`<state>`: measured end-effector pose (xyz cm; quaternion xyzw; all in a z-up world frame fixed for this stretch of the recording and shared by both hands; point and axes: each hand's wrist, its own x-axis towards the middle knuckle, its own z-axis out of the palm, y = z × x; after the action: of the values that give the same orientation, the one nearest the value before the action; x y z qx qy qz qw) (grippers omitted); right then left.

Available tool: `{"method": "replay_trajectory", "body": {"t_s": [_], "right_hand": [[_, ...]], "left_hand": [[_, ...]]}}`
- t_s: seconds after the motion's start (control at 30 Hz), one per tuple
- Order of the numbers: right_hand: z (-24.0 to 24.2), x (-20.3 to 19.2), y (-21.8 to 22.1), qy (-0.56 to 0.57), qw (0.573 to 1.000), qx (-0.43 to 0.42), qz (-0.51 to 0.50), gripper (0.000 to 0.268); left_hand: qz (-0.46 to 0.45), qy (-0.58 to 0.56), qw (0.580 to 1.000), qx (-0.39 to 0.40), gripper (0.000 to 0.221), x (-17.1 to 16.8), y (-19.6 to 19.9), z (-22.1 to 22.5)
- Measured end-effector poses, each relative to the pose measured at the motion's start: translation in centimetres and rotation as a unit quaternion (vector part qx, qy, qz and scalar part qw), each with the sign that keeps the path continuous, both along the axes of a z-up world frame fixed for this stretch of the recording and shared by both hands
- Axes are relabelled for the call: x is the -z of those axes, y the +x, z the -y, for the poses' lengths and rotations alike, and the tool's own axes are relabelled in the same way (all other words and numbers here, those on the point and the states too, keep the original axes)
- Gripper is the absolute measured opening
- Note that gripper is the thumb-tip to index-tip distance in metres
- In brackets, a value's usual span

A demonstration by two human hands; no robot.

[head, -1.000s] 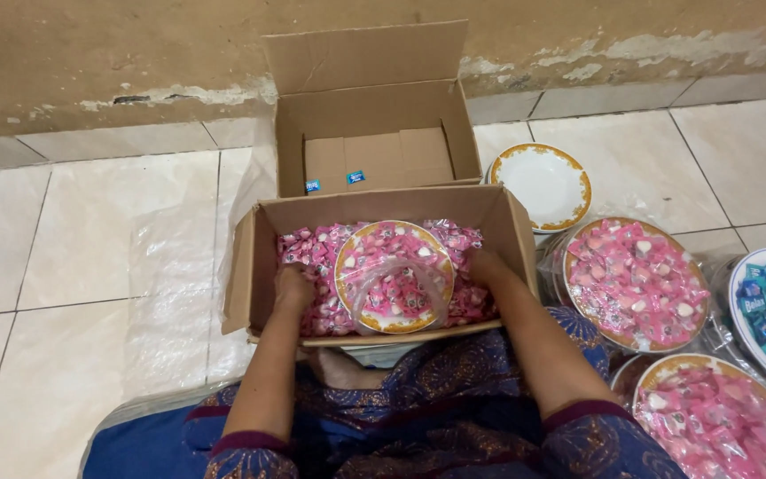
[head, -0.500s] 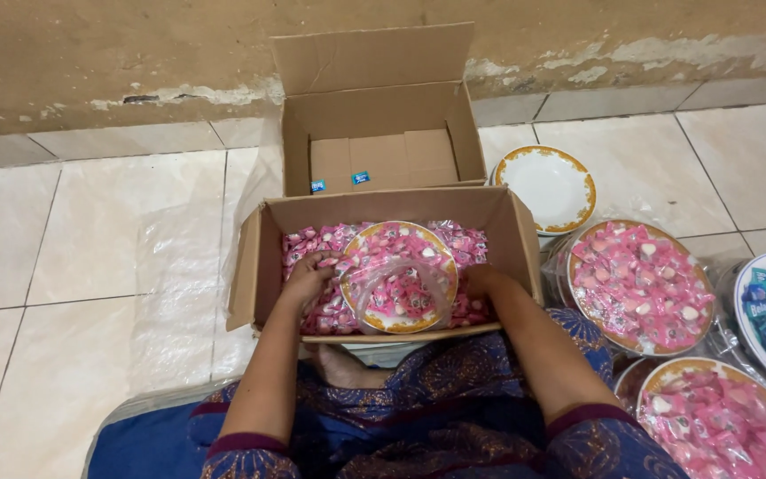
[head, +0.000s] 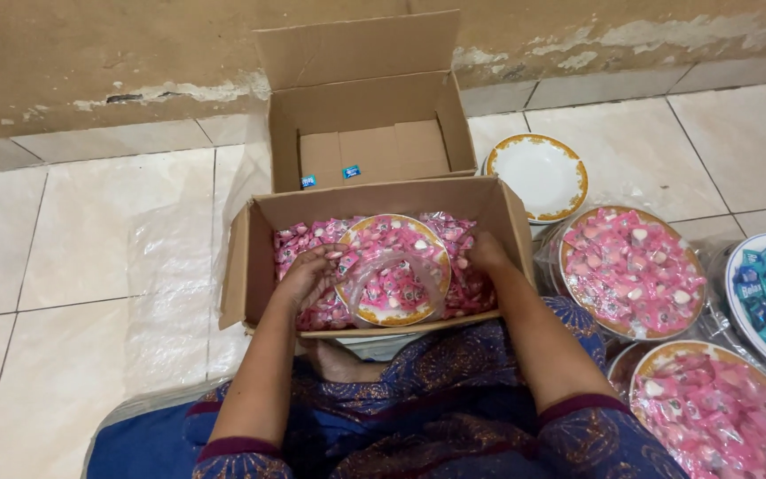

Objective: Wrapping a decorative plate in a plastic bag and placing it into a cardboard box filled with candies

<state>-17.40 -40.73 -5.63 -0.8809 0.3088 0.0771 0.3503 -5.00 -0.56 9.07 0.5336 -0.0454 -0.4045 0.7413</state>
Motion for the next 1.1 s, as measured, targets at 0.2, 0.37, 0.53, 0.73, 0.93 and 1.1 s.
{"method": "replay_trajectory", "body": {"t_s": [0.2, 0.37, 0.53, 0.73, 0.93, 1.1], "right_hand": [[-0.7, -1.9, -0.2, -0.046, 0.997, 0.056, 0.029, 0.041], [-2.7, -5.7, -0.3, -0.059, 0.995, 0.071, 0.037, 0.039], [-2.4, -6.3, -0.2, -0.072, 0.993, 0.070, 0.066, 0.035], [-6.4, -11.3, -1.6, 0.095, 0.968, 0.055, 0.226, 0.037], [-12.4, -14.2, -1.8, 0.317, 0.936, -0.043, 0.148, 0.036], [-16.2, -14.9, -1.1, 0.072, 0.973, -0.204, 0.078, 0.055]], "left_hand": [[0.006, 0.003, 1.000, 0.022, 0.050, 2.3, 1.1, 0.0], [0.006, -0.018, 0.992, 0.121, 0.052, -1.4, -1.4, 0.9], [0.075, 0.021, 0.962, 0.262, 0.052, -1.7, -4.2, 3.1], [0.383, 0.341, 0.798, 0.317, 0.066, 6.0, -3.2, 5.5], [0.351, 0.267, 0.843, 0.308, 0.061, -2.2, -3.5, 3.5], [0.280, 0.176, 0.931, 0.153, 0.052, 2.0, -0.1, 3.1]]}}
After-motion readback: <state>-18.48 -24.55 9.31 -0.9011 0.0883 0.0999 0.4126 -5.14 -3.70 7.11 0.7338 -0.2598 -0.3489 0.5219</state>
